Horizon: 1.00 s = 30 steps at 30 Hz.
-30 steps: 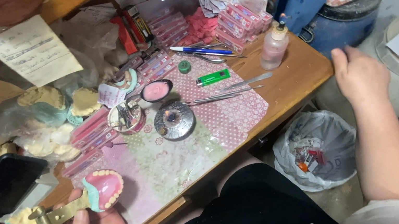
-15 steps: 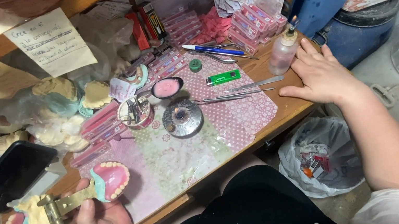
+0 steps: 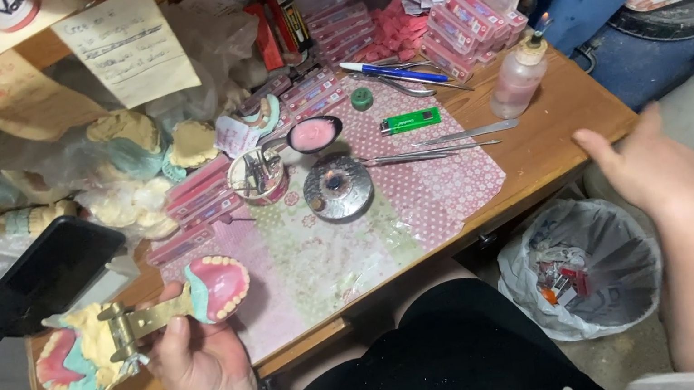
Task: The person works on a dental model mounted on an articulator, using a metal tool to scrape or adjust the surface of the teeth. They also apply a liquid from a bottle to the model and handle a separate pink denture piece.
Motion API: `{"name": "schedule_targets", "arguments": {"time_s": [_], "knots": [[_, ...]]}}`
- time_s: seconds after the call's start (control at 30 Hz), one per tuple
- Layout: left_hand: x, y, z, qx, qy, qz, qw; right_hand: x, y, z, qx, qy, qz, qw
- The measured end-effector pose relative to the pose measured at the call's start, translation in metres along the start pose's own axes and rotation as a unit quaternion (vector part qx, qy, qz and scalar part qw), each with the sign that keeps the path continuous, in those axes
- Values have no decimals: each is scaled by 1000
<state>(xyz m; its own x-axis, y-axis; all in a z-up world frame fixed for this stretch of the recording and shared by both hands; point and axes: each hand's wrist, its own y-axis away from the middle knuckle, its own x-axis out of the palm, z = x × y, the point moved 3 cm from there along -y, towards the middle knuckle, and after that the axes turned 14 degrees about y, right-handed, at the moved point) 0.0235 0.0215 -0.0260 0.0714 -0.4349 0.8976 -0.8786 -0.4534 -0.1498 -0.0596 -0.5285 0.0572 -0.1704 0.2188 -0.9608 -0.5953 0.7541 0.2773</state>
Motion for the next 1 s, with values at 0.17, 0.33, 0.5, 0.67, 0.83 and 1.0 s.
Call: {"name": "schedule_targets", "arguments": {"time_s": [0.17,0.33,0.5,0.67,0.83,1.0], "knots": [[3,0,-1,-10,6,5,1000,67,-37,-65,-36,89,-184,978],[3,0,-1,-8,0,19,1000,41,6,-15,-257,67,-432,862],[0,-1,-2,-6,15,34,999,48,1,33,-358,38,-255,897],[5,2,-3,-10,10,21,1000,31,4,38,-283,63,-221,931],[4,1,-1,-19,14,9,1000,22,14,22,-229,43,-219,947],[3,1,0,-24,31,20,999,78,-38,-45,-73,23,-109,991]]}}
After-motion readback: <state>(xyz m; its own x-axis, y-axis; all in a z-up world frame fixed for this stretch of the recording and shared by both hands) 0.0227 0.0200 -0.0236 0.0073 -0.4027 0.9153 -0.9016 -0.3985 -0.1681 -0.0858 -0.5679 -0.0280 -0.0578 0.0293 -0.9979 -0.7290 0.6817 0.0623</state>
